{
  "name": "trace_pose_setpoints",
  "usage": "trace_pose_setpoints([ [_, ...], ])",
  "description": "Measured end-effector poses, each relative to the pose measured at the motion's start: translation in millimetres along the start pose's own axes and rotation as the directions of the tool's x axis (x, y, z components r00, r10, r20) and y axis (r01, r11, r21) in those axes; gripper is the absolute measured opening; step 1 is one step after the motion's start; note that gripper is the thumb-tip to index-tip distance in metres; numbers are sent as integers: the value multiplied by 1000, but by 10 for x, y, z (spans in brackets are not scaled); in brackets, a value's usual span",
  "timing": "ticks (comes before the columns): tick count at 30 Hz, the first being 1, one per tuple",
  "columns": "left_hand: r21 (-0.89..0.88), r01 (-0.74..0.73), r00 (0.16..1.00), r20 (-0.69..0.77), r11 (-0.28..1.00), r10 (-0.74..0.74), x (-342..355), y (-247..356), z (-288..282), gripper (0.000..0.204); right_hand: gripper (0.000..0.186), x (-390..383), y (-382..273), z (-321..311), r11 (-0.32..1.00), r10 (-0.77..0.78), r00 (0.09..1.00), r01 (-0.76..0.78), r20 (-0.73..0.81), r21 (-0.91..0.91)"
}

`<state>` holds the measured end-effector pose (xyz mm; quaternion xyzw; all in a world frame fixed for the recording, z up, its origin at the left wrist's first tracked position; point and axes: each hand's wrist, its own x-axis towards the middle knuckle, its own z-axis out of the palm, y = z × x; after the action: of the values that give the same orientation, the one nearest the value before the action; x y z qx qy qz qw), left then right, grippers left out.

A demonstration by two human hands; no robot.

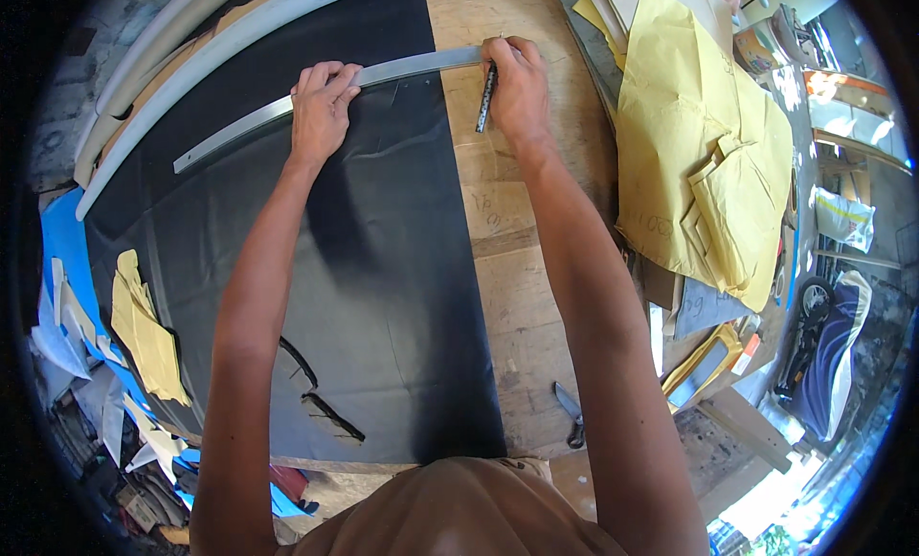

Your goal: Trace pattern templates onto fabric and cut them out using scissors at a workshop bench.

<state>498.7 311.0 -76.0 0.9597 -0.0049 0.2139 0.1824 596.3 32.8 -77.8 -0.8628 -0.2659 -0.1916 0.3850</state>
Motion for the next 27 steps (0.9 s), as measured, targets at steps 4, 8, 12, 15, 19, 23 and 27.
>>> trace_pose_setpoints([
  [4, -23, 1, 1000, -5, 1000, -1, 9, -3, -4, 30, 25, 9, -5, -3, 1000, 2, 1000, -2, -7, 5],
  [8, -44, 12, 1000, 6, 999, -12, 9, -8, -7, 30, 19, 31, -61, -29, 999, 18, 1000, -17, -9, 32],
  [12, 1, -6, 1000, 8, 1000, 6, -15, -51, -12, 31, 9, 48, -278, -95, 987, 98, 994, -105, 55, 122],
  [15, -14, -3, 1000, 6, 1000, 3, 16, -48, -7, 31, 7, 119, -505, 14, 911, 223, 964, -259, 143, 322],
  [19, -14, -6, 1000, 6, 1000, 6, 8, -49, -5, 31, 10, 145, -697, 194, 796, 309, 916, -396, 256, 457],
  [23, 10, -14, 1000, -5, 1000, 14, 2, -25, 1, 33, 13, 173, -735, 269, 878, 258, 927, -343, 273, 335],
  [27, 1, -5, 1000, 8, 1000, 5, 9, -12, -12, 33, 14, 180, -749, 280, 908, 246, 935, -314, 254, 278],
])
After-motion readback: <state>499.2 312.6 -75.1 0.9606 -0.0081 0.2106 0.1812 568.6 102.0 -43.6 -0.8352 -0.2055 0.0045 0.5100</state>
